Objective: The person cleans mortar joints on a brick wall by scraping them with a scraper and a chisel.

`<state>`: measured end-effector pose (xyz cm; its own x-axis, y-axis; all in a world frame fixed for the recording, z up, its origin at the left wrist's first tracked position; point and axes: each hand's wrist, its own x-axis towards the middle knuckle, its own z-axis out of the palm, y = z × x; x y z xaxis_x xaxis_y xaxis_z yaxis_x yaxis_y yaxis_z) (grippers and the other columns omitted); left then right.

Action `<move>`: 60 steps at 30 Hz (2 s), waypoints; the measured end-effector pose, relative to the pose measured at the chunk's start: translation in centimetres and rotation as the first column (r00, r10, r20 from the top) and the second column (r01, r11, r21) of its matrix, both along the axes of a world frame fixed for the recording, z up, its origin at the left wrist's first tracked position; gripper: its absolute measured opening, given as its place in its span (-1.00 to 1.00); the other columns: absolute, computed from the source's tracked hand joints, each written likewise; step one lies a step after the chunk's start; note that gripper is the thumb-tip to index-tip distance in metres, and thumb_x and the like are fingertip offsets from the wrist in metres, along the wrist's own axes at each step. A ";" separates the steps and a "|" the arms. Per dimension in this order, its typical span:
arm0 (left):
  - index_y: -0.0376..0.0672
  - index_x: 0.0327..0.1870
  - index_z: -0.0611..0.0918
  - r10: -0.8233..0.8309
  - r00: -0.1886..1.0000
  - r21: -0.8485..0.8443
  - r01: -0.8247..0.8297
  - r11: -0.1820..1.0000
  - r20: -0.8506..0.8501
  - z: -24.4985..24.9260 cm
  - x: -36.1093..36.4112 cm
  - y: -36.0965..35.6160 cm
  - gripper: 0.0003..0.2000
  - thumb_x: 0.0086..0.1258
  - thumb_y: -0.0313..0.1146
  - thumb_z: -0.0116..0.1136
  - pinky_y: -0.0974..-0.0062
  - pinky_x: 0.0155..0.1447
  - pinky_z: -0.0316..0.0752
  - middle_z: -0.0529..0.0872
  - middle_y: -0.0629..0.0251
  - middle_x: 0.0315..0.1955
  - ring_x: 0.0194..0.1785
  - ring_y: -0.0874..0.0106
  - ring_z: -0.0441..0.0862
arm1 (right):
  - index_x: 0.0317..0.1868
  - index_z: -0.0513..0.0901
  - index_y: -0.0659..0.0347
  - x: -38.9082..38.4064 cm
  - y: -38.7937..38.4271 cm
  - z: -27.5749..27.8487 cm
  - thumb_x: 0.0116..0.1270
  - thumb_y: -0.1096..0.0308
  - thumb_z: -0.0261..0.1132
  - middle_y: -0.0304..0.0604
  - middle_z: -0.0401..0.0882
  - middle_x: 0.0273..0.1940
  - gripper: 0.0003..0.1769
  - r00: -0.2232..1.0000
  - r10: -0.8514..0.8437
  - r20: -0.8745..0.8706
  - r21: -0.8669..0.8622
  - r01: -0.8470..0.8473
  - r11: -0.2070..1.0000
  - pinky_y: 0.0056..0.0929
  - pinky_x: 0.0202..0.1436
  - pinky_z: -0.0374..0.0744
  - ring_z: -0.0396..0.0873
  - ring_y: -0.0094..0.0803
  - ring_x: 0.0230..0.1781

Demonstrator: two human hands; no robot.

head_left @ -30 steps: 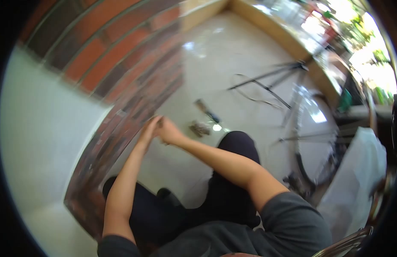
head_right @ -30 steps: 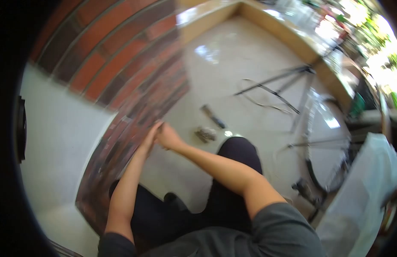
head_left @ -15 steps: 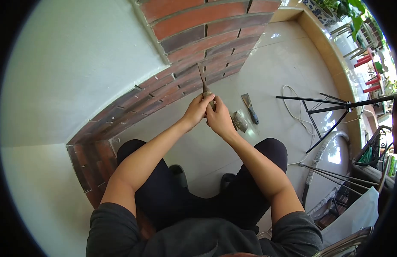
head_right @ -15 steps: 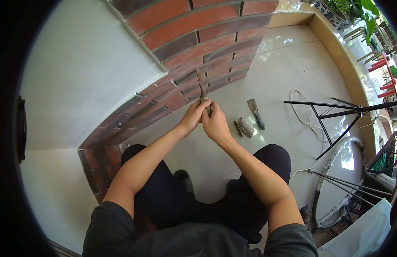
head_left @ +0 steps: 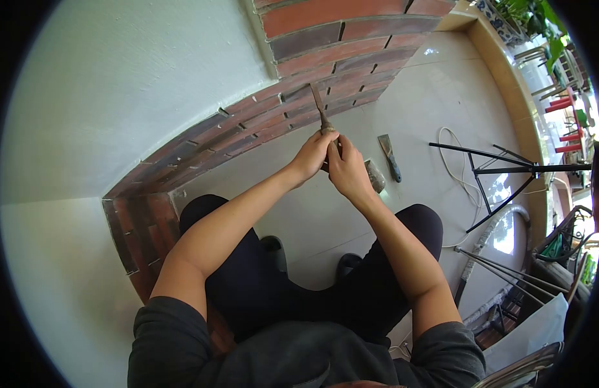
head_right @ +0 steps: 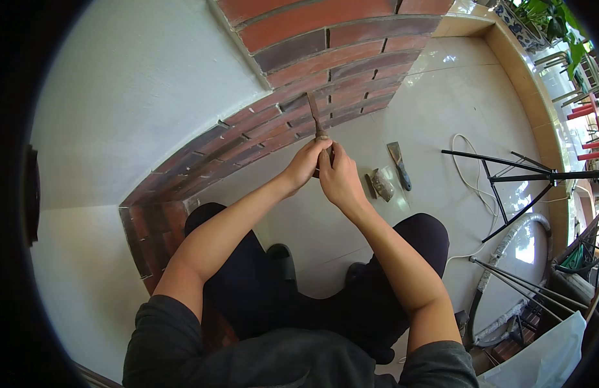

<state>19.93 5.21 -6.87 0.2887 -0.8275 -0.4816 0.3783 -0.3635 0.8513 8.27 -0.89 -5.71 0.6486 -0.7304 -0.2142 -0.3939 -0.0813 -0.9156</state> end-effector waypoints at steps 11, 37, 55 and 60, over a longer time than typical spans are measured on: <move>-0.32 -0.12 0.53 -0.069 0.951 0.105 0.039 0.994 0.300 1.5 1.7 -0.1 -0.58 0.59 -0.03 -0.05 0.26 -0.12 0.57 0.69 0.10 -0.30 -0.25 0.32 0.66 | 0.01 0.49 0.26 2.5 2.3 1.5 0.74 0.11 -0.07 -0.32 0.38 -0.57 -0.63 0.938 -0.284 0.199 0.657 0.087 0.749 -0.49 -0.73 0.20 0.33 -0.56 -0.74; -0.11 0.06 0.68 -0.114 0.993 0.033 0.113 0.993 0.031 1.6 2.9 0.1 -0.48 0.72 0.16 -0.20 0.45 0.01 0.63 0.81 0.28 0.00 -0.04 0.51 0.72 | -0.18 0.41 0.05 3.3 1.2 0.5 0.66 -0.33 -0.09 -0.30 0.39 -0.44 -0.41 0.902 -0.363 0.234 0.857 -0.016 0.514 -0.45 -0.67 0.29 0.38 -0.48 -0.66; -0.11 0.08 0.66 -0.089 0.996 0.039 0.089 0.995 0.021 1.3 1.7 0.0 -0.47 0.70 0.19 -0.17 0.51 -0.05 0.58 0.79 0.34 0.00 -0.14 0.58 0.67 | -0.25 0.29 -0.06 3.3 1.0 0.4 0.65 -0.36 -0.11 -0.42 0.17 -0.54 -0.44 0.903 -0.406 0.142 0.896 0.057 0.440 -0.49 -0.58 0.11 0.12 -0.56 -0.65; -0.11 0.03 0.66 -0.053 0.989 0.052 0.061 0.997 -0.139 0.7 1.9 -0.4 -0.46 0.68 0.23 -0.13 0.56 -0.39 0.46 0.74 0.37 -0.29 -0.40 0.58 0.59 | -0.32 0.24 -0.09 3.9 1.0 0.1 0.63 -0.38 -0.09 -0.47 0.07 -0.61 -0.42 0.881 -0.454 0.131 0.932 0.047 0.360 -0.50 -0.65 0.03 0.05 -0.59 -0.73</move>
